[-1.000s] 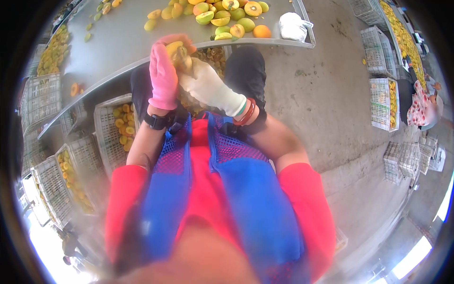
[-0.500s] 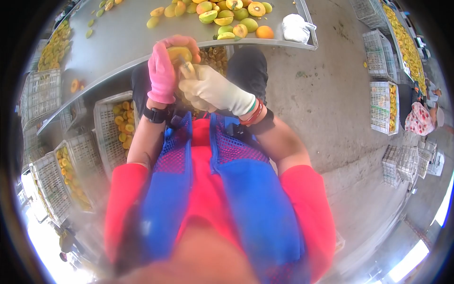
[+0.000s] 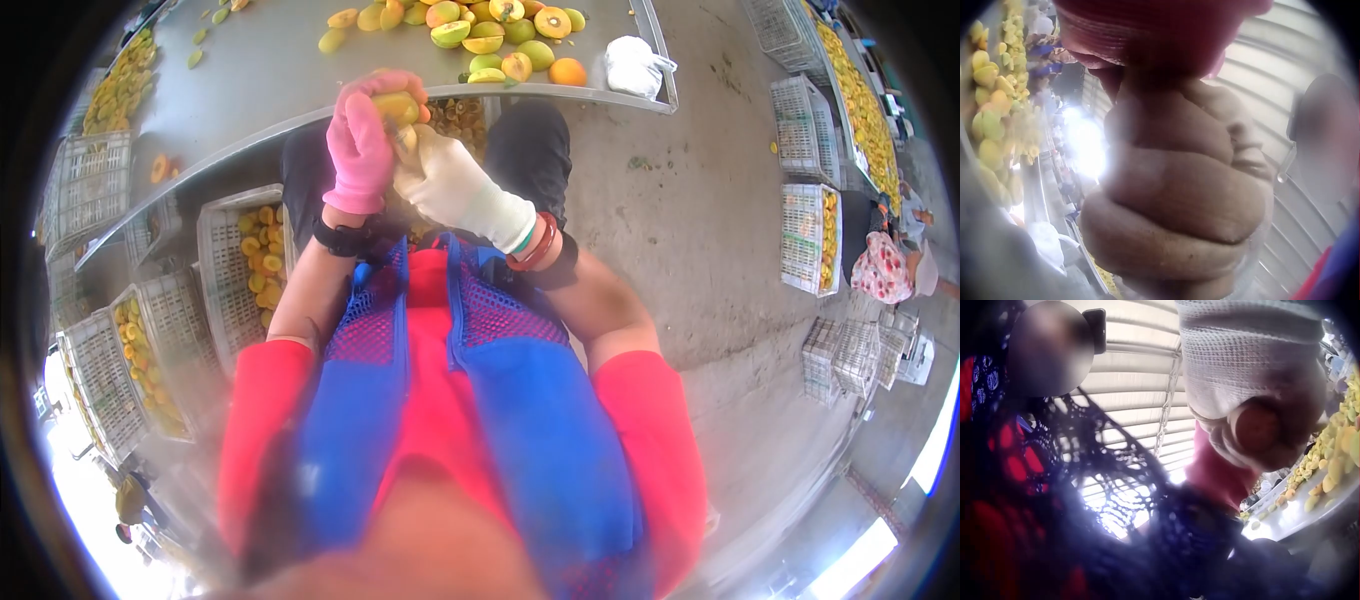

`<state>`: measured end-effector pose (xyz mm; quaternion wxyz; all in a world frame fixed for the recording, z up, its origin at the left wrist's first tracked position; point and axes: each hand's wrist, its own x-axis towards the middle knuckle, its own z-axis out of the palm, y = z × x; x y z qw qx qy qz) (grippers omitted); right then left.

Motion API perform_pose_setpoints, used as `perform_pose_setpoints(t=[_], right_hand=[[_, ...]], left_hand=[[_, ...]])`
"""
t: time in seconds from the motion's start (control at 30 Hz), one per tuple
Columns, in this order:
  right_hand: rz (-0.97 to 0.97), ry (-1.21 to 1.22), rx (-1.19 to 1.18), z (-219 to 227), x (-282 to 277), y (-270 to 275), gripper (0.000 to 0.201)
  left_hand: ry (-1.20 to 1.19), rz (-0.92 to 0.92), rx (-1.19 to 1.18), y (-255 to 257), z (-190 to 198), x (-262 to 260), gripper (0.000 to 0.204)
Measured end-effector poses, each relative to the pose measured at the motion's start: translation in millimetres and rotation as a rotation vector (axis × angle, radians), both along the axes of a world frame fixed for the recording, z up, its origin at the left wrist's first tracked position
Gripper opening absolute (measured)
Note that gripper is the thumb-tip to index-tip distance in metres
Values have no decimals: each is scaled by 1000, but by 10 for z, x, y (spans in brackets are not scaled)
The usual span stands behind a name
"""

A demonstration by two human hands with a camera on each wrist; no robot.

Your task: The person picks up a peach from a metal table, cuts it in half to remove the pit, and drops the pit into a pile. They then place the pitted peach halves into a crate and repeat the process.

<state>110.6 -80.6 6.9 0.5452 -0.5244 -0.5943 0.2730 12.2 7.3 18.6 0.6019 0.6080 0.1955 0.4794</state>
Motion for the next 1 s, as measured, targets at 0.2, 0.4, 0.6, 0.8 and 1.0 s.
perform_pose_setpoints(t=[0.2,0.4,0.6,0.8,1.0], right_hand=[[269,547,-744,561,138,-102,18],[276,515,-800,503,126,-102,15],[485,661,-905,490,194,-112,11],[465,702,-963,474,100,-120,9],[426,619,-834,416,-66,-22,7]], left_hand=[[86,12,184,80,-82,-17,32],[95,-224,-52,125,52,-108,40],[358,-246,313,190,177,-206,35],[210,-272,-227,35,145,-227,40],[35,-122,-394,16,205,-312,50]])
